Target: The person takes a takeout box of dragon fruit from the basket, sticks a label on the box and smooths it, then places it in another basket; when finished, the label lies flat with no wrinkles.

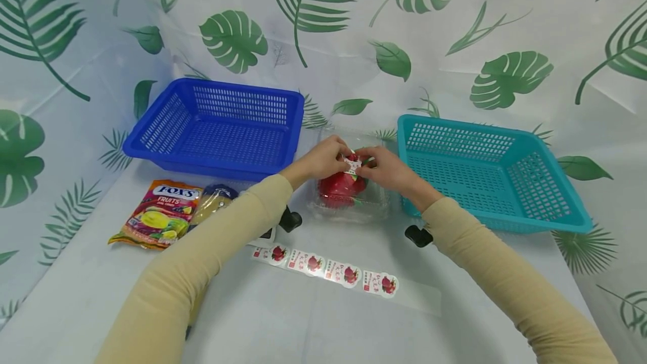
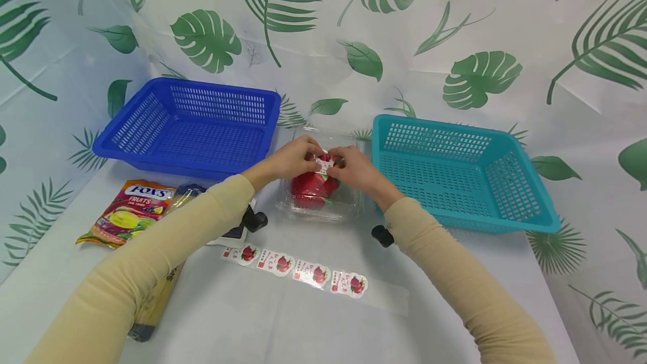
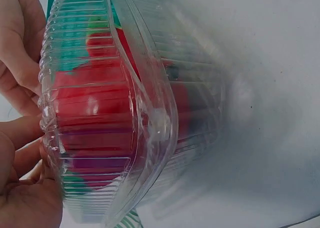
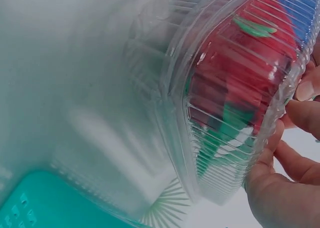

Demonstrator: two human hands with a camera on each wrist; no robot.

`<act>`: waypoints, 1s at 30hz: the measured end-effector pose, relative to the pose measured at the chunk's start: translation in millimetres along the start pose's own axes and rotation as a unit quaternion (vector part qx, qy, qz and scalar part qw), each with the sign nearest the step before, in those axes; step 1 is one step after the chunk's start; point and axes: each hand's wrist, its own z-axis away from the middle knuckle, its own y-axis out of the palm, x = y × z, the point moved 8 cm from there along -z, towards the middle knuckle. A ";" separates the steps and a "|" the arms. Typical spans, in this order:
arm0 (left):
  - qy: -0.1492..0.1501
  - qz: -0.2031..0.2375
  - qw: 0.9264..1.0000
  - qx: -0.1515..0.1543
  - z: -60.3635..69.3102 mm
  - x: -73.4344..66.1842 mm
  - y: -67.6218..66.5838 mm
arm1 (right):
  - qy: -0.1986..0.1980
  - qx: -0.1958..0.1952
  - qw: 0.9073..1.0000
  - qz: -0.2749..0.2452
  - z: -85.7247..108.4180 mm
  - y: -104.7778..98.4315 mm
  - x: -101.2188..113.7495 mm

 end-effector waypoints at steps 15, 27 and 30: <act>-0.011 0.011 1.000 0.003 1.2 0.3 0.4 | -0.011 0.002 1.000 -0.013 3.6 1.0 1.8; -0.003 0.019 1.000 -0.013 3.3 3.4 -0.4 | -0.015 0.001 1.000 -0.020 4.9 1.3 1.4; 0.001 0.021 1.000 -0.019 3.4 3.6 -0.8 | -0.014 -0.003 1.000 -0.026 4.9 0.8 1.4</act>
